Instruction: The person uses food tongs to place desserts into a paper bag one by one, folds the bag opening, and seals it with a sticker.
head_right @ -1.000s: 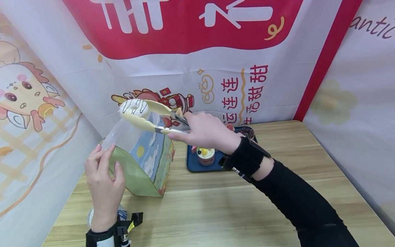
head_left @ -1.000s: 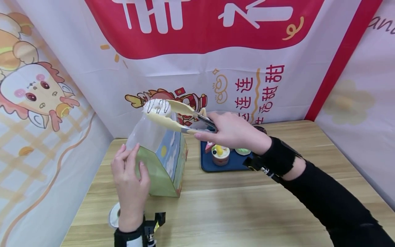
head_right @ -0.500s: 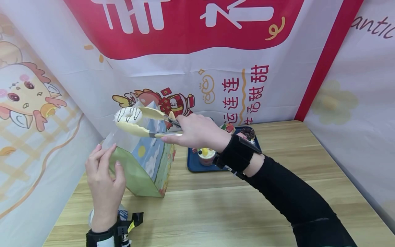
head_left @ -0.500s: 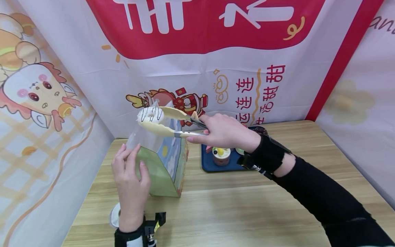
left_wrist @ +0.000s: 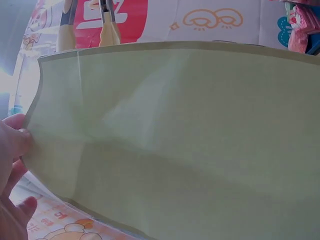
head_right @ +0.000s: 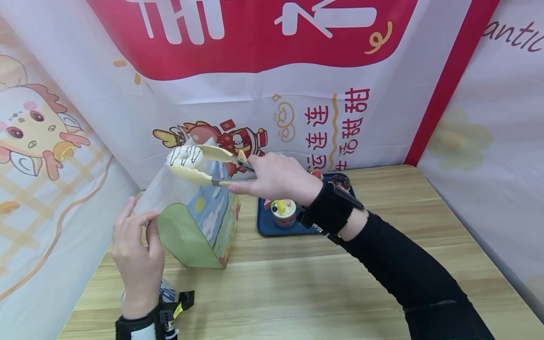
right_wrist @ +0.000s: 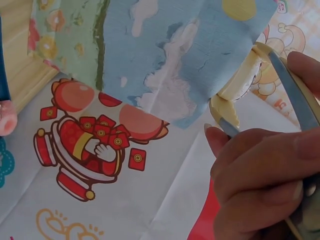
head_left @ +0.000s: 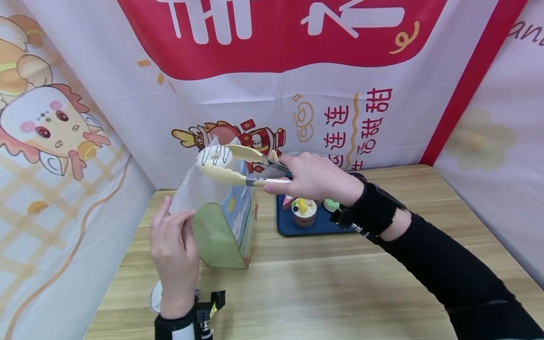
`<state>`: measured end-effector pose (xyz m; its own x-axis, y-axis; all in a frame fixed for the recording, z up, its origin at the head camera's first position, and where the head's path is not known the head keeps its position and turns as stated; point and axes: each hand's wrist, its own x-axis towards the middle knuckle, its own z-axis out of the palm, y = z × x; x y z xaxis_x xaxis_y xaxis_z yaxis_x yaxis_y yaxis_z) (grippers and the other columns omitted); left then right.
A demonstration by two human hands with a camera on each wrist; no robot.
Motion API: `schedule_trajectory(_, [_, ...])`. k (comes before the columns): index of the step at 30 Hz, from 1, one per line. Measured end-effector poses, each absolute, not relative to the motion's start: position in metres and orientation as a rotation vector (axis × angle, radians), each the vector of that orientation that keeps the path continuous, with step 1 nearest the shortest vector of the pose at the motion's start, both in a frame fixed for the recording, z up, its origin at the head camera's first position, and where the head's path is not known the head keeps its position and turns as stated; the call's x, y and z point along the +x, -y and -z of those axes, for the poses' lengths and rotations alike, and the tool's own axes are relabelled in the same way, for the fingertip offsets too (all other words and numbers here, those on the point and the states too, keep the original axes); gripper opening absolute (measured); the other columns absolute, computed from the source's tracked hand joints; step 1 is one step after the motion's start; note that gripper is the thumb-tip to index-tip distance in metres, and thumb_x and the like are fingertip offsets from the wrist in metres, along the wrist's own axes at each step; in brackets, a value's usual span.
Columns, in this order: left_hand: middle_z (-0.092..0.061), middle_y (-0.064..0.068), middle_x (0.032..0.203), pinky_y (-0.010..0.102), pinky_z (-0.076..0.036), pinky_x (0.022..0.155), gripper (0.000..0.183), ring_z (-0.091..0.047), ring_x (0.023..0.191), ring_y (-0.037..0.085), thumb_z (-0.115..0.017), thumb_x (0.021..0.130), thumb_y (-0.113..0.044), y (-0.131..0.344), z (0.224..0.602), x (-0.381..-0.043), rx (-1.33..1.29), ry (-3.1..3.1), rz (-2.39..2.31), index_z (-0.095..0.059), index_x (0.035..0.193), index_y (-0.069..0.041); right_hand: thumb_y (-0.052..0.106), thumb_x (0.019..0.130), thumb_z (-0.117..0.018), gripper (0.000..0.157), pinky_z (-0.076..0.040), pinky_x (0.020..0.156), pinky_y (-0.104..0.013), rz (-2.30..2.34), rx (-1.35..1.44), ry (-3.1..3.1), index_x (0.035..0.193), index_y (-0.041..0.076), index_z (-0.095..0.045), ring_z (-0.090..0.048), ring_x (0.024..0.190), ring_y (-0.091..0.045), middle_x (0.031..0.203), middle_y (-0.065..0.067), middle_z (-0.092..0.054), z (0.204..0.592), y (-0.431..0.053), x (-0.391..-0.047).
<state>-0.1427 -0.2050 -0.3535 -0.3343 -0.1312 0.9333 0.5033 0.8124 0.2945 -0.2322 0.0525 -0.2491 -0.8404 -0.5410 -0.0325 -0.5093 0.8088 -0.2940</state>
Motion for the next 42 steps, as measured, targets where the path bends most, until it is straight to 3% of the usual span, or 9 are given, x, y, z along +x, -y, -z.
schedule_trajectory(3, [-0.066, 0.026, 0.081, 0.051, -0.047, 0.093, 0.010, -0.057, 0.104, 0.038, -0.062, 0.078, 0.018, 0.204, 0.353, -0.142, -0.280, 1.801, 0.657, -0.064, 0.084, 0.010, 0.073, 0.080, -0.046, 0.082, -0.052, 0.057, -0.028, 0.426, -0.845, -2.878, 0.137, 0.013, -0.045, -0.059, 0.072, -0.009, 0.092, 0.001, -0.064, 0.250, -0.054, -0.236])
schedule_trajectory(7, [-0.066, 0.025, 0.081, 0.049, -0.049, 0.087, 0.011, -0.057, 0.099, 0.038, -0.063, 0.078, 0.018, 0.204, 0.353, -0.141, -0.302, 1.809, 0.649, -0.065, 0.086, 0.010, 0.072, 0.080, -0.046, 0.082, -0.051, 0.054, -0.028, 0.405, -0.829, -2.893, 0.138, 0.014, -0.045, -0.058, 0.072, -0.014, 0.082, -0.001, -0.062, 0.250, -0.056, -0.242])
schedule_trajectory(11, [-0.067, 0.024, 0.083, 0.048, -0.049, 0.089, 0.014, -0.057, 0.101, 0.037, -0.063, 0.079, 0.016, 0.202, 0.353, -0.141, -0.324, 1.855, 0.636, -0.068, 0.090, 0.008, 0.073, 0.080, -0.045, 0.088, -0.053, 0.057, -0.031, 0.353, -0.826, -2.916, 0.144, 0.013, -0.039, -0.059, 0.076, -0.017, 0.078, -0.003, -0.063, 0.250, -0.058, -0.249])
schedule_trajectory(15, [-0.067, 0.023, 0.080, 0.048, -0.049, 0.091, 0.015, -0.056, 0.103, 0.037, -0.063, 0.079, 0.014, 0.199, 0.354, -0.141, -0.328, 1.874, 0.645, -0.071, 0.090, 0.006, 0.073, 0.080, -0.045, 0.089, -0.056, 0.064, -0.032, 0.347, -0.853, -2.932, 0.145, 0.012, -0.039, -0.058, 0.082, -0.017, 0.087, -0.004, -0.067, 0.251, -0.057, -0.253])
schedule_trajectory(20, [-0.065, 0.021, 0.079, 0.048, -0.049, 0.092, 0.019, -0.055, 0.104, 0.037, -0.063, 0.078, 0.017, 0.197, 0.354, -0.141, -0.317, 1.861, 0.669, -0.073, 0.089, 0.005, 0.072, 0.080, -0.047, 0.083, -0.049, 0.053, -0.028, 0.390, -0.855, -2.909, 0.140, 0.014, -0.044, -0.057, 0.070, -0.016, 0.074, -0.003, -0.061, 0.251, -0.056, -0.256])
schedule_trajectory(28, [-0.066, 0.021, 0.078, 0.043, -0.049, 0.097, 0.025, -0.056, 0.106, 0.035, -0.064, 0.075, 0.020, 0.197, 0.353, -0.142, -0.308, 1.857, 0.691, -0.074, 0.090, 0.004, 0.076, 0.078, -0.044, 0.089, -0.052, 0.057, -0.029, 0.366, -0.825, -2.916, 0.141, 0.014, -0.042, -0.056, 0.079, -0.017, 0.090, -0.003, -0.064, 0.252, -0.054, -0.260])
schedule_trajectory(32, [-0.067, 0.021, 0.078, 0.043, -0.050, 0.094, 0.024, -0.057, 0.102, 0.036, -0.063, 0.074, 0.020, 0.195, 0.353, -0.142, -0.310, 1.846, 0.680, -0.075, 0.088, 0.004, 0.076, 0.078, -0.044, 0.086, -0.048, 0.050, -0.028, 0.387, -0.836, -2.916, 0.137, 0.013, -0.046, -0.057, 0.073, -0.016, 0.079, -0.003, -0.061, 0.253, -0.054, -0.262])
schedule_trajectory(42, [-0.068, 0.021, 0.080, 0.041, -0.049, 0.095, 0.024, -0.056, 0.101, 0.038, -0.062, 0.075, 0.021, 0.191, 0.353, -0.142, -0.335, 1.848, 0.679, -0.075, 0.089, 0.005, 0.075, 0.078, -0.045, 0.085, -0.046, 0.047, -0.027, 0.430, -0.819, -2.925, 0.135, 0.012, -0.047, -0.057, 0.069, -0.016, 0.075, -0.003, -0.060, 0.256, -0.056, -0.263])
